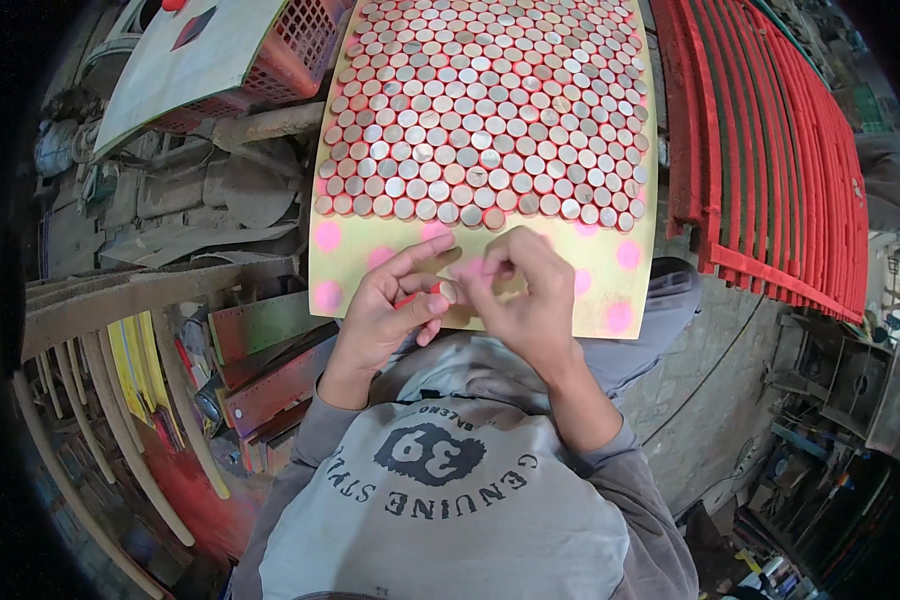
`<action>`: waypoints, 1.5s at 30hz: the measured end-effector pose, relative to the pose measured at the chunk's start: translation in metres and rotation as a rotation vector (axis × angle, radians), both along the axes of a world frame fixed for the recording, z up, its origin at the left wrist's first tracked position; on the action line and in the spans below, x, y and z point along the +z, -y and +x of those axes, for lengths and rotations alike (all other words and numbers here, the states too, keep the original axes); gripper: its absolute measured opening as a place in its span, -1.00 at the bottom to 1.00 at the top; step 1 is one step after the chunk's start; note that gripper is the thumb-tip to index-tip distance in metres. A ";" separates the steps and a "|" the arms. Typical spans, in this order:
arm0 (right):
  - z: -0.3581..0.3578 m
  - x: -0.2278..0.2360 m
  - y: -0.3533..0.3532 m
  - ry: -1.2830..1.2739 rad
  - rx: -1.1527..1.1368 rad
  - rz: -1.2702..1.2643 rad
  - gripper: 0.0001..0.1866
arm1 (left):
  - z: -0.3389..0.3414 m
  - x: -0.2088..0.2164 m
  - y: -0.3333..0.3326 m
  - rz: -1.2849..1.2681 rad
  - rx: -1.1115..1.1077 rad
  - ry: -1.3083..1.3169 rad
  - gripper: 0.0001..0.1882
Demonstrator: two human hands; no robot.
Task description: The person repeatedly picks up small red cylindrical pieces from a red slatted rack and places them onto a yellow board with pink circular markings. They align each piece into the grid pattern, occasionally adjusting the placement of adjacent pieces to maintain alignment.
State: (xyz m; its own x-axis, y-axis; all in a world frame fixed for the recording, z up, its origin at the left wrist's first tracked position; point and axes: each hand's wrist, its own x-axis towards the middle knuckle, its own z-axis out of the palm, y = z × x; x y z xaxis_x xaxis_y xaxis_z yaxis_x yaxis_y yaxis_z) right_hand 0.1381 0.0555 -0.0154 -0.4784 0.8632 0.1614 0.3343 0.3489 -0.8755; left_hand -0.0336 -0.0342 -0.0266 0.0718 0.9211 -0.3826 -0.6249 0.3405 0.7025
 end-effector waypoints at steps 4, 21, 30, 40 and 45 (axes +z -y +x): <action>0.009 0.022 0.002 -0.110 0.355 -0.096 -0.71 | 0.002 -0.003 0.003 0.042 -0.083 0.018 -0.22; 0.020 -0.021 -0.012 0.195 -0.323 0.055 -0.65 | 0.012 -0.005 -0.013 -0.061 -0.139 -0.082 -0.34; 0.020 -0.034 -0.012 0.111 -0.405 0.032 -0.73 | 0.020 -0.009 -0.021 -0.048 -0.129 -0.051 -0.26; 0.016 -0.042 -0.008 0.100 -0.336 0.088 -0.79 | 0.016 -0.012 -0.020 -0.052 -0.156 -0.004 -0.25; 0.018 -0.043 -0.010 0.098 -0.385 0.096 -0.82 | 0.016 -0.014 -0.019 -0.052 -0.126 0.013 -0.28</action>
